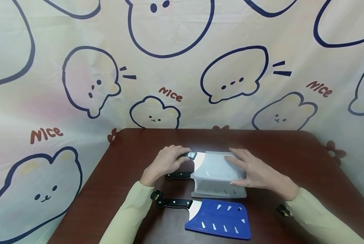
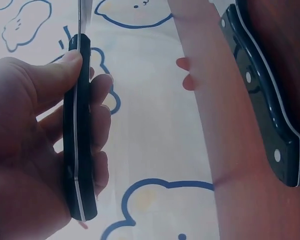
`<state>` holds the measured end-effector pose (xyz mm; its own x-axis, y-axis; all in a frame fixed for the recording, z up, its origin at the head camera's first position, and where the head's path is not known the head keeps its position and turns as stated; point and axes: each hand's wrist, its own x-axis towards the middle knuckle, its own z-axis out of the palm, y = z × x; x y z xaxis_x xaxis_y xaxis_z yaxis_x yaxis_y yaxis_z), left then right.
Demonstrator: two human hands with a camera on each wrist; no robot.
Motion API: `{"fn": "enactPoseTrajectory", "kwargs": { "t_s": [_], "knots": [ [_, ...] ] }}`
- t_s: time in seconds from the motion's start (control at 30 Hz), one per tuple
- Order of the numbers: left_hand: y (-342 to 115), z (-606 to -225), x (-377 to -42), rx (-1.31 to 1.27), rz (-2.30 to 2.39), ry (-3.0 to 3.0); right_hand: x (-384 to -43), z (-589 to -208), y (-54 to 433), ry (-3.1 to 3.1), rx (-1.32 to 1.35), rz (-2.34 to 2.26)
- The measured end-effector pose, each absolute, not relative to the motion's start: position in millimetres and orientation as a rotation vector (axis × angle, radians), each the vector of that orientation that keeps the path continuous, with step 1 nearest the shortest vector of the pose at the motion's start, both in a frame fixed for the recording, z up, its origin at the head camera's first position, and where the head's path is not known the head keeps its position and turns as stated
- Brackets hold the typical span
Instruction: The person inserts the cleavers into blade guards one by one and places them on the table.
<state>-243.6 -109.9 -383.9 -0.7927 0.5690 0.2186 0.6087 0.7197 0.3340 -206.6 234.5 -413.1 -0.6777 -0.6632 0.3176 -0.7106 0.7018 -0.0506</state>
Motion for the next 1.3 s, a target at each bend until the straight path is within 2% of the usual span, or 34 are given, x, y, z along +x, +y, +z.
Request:
{"fn": "enactPoseTrajectory", "kwargs": {
  "t_s": [0.97, 1.3],
  "knots": [
    [-119.6, -411.4, -281.9, -0.720, -0.887, -3.011, -234.0, -426.6, 226.8, -2.901, 0.870, 0.418],
    [-109.8, -419.3, -300.9, -0.754, -0.926, -3.066, -241.4, -434.9, 218.1, -3.086, 0.649, 0.519]
  ]
}}
